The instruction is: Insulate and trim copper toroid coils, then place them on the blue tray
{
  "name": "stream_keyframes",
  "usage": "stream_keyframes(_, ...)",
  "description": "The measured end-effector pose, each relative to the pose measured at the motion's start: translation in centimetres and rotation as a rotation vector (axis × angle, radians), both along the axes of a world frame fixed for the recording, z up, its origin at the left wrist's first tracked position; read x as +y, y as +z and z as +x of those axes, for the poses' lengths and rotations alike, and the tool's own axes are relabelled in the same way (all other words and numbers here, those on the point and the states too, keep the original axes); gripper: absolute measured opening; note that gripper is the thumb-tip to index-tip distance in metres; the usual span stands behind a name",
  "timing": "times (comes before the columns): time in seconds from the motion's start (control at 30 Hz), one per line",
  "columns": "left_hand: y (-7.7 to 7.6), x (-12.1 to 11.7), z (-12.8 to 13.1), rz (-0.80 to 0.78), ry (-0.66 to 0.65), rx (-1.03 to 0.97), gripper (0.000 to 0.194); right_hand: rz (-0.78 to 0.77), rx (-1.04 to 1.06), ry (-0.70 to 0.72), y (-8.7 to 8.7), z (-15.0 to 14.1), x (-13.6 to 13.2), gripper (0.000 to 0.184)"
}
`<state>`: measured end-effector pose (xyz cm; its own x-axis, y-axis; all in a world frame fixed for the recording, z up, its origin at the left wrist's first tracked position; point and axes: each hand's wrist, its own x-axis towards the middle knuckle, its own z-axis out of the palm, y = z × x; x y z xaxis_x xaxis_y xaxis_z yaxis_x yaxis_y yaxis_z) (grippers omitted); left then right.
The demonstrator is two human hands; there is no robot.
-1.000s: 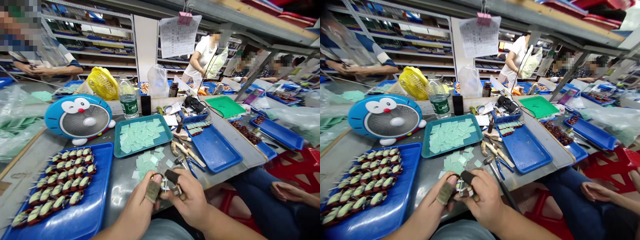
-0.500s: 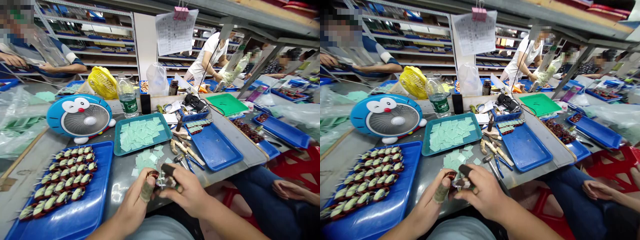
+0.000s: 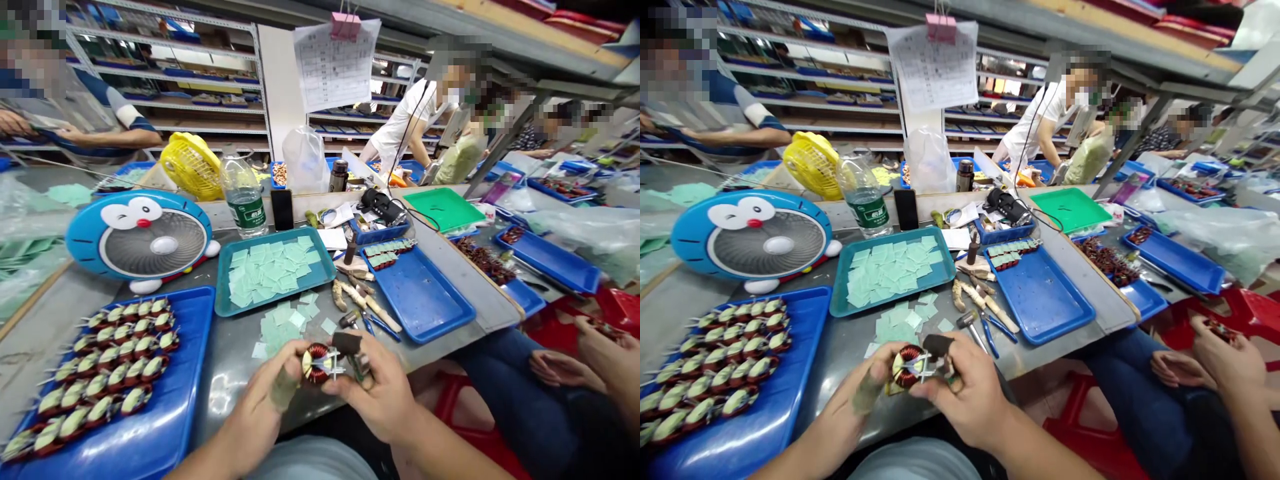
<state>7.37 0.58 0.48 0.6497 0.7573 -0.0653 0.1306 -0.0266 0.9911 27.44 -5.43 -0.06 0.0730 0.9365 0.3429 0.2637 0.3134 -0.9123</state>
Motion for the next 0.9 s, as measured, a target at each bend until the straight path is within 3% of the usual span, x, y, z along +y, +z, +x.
stream_keyframes(0.1,1.2,0.7,1.1,-0.287,-0.075,-0.070,0.056,0.212,-0.197,-0.054,-0.2,0.2,0.5,0.041)
stream_keyframes(0.2,1.6,1.2,1.4,-0.400,-0.102,-0.138,0.052,0.281,-0.282,-0.059,-0.4,0.0,0.7,0.043)
stream_keyframes(0.33,1.7,1.2,1.1,-0.328,-0.133,-0.090,0.046,0.319,-0.336,-0.068,-0.7,-0.3,0.6,0.046)
stream_keyframes(0.47,2.3,0.9,0.8,-0.208,-0.116,0.046,0.044,0.256,-0.293,-0.079,-0.8,-0.5,0.6,0.043)
stream_keyframes(0.73,2.7,0.6,0.0,-0.073,-0.097,0.187,0.042,0.297,-0.382,0.072,0.1,-0.5,1.0,0.031)
stream_keyframes(0.9,2.1,0.1,0.3,-0.040,0.001,0.160,0.043,0.280,-0.363,-0.037,0.3,-1.9,1.0,0.026)
